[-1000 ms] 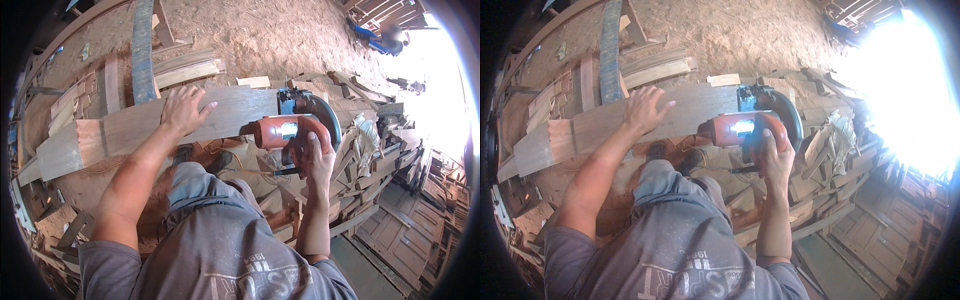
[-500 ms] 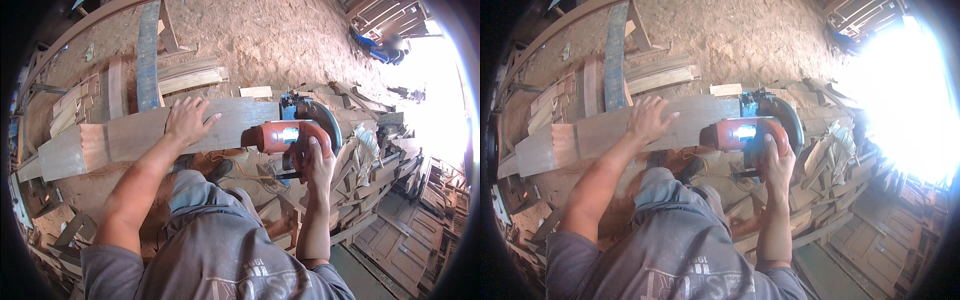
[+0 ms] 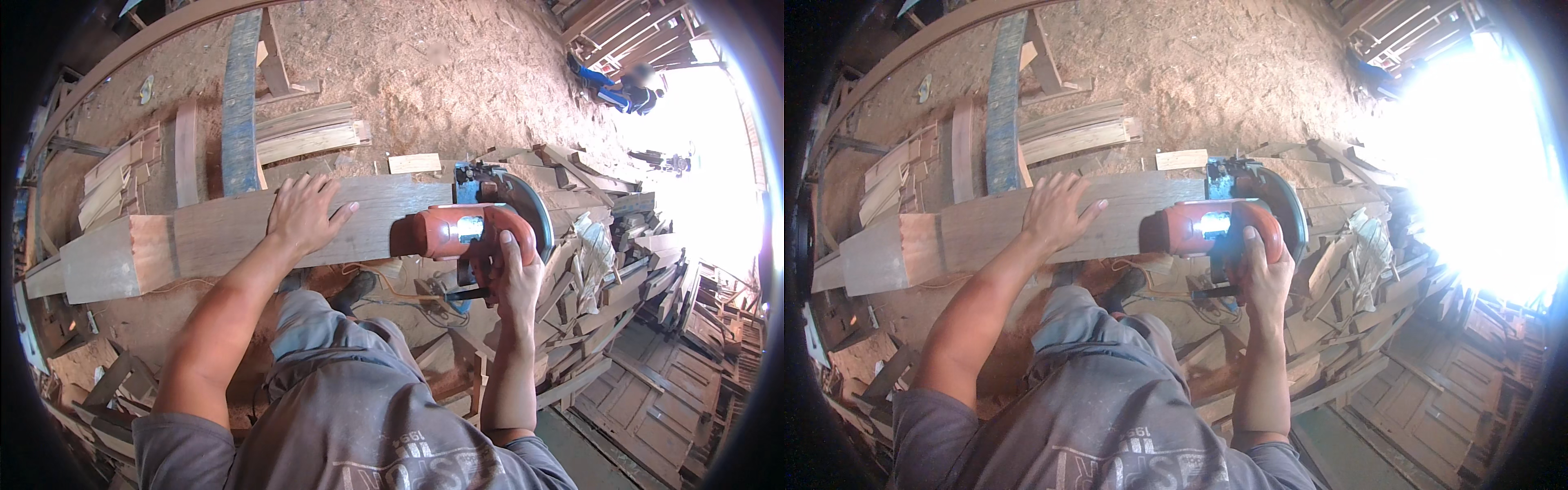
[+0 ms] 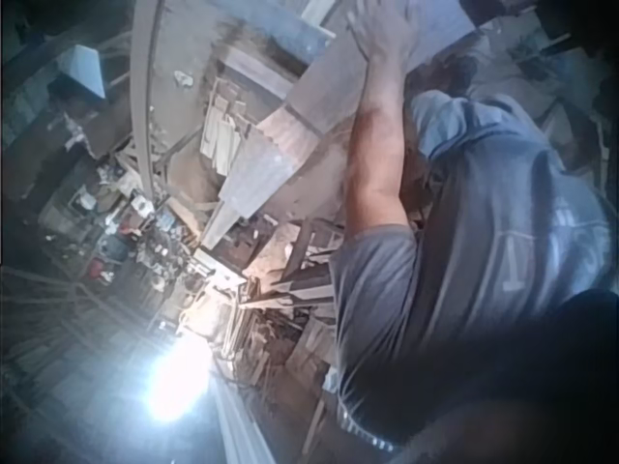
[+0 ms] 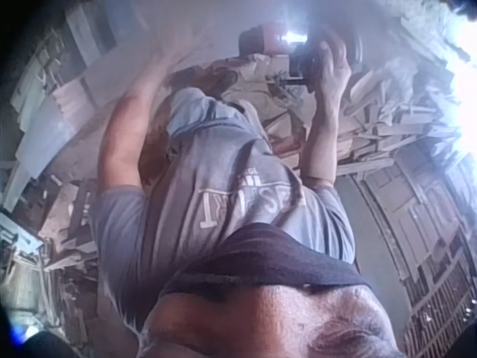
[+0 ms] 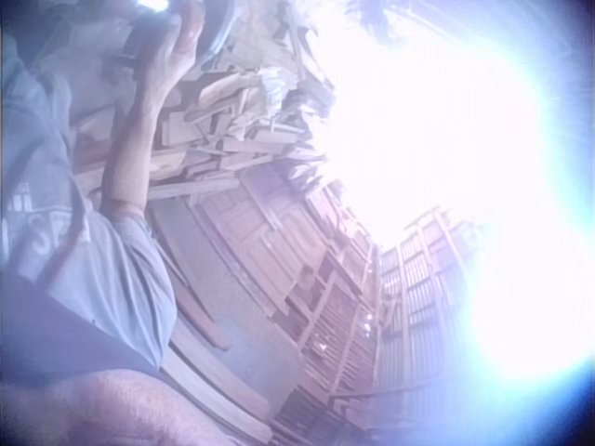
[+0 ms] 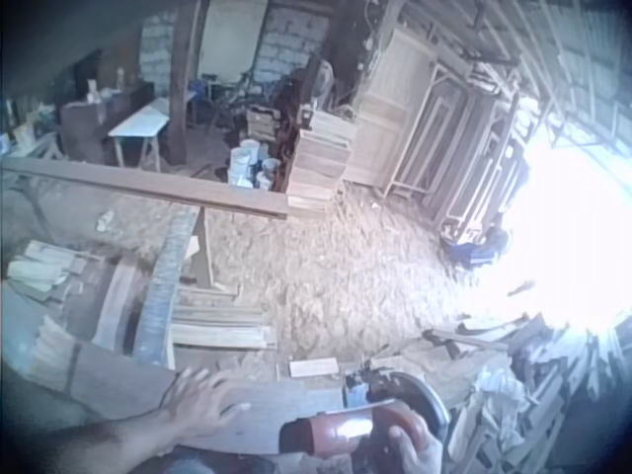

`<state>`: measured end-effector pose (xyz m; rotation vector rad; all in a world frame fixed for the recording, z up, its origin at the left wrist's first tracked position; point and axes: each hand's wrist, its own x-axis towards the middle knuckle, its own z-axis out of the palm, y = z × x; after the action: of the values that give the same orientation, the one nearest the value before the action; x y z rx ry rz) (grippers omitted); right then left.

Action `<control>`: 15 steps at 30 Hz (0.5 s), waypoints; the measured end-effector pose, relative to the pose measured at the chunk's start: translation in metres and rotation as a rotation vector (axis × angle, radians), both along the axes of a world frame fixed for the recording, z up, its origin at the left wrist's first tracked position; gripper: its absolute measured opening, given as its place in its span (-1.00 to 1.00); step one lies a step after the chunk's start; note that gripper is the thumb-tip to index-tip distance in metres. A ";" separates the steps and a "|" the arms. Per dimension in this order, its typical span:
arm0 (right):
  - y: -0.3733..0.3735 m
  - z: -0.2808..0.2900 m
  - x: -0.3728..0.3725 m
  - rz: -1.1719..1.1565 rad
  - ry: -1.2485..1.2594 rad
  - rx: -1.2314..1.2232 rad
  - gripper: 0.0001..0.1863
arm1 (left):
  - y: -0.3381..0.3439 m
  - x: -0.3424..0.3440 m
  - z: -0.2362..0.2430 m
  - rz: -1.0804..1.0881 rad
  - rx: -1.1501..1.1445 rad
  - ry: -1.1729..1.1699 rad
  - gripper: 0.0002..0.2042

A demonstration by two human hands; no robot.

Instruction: The person measures and marks wooden planks, then uses a circular saw to cut them to size. The person repeatedly aligns the pieces and cuts them, handling the wood and saw throughout the process.

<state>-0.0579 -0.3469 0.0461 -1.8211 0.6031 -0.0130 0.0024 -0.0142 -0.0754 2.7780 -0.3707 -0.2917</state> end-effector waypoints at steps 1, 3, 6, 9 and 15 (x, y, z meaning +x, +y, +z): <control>-0.002 -0.002 0.001 -0.008 0.013 -0.008 -0.60 | 0.000 0.000 0.000 -0.002 0.003 -0.008 -0.36; -0.005 -0.007 0.001 -0.024 0.039 -0.022 -0.60 | 0.001 -0.001 0.001 -0.004 0.006 -0.005 -0.36; -0.002 -0.007 0.005 -0.018 0.014 -0.009 -0.60 | 0.002 0.000 0.003 -0.004 0.009 0.008 -0.35; 0.008 0.003 0.011 -0.050 0.050 0.030 -0.63 | 0.004 -0.001 -0.001 0.002 0.006 -0.015 -0.36; -0.007 -0.012 0.025 0.011 -0.043 0.045 -0.66 | -0.005 0.004 0.013 0.022 -0.022 0.064 -0.38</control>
<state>-0.0326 -0.3538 0.0346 -1.7766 0.5585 -0.0311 0.0060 -0.0190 -0.0623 2.7423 -0.3259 -0.3678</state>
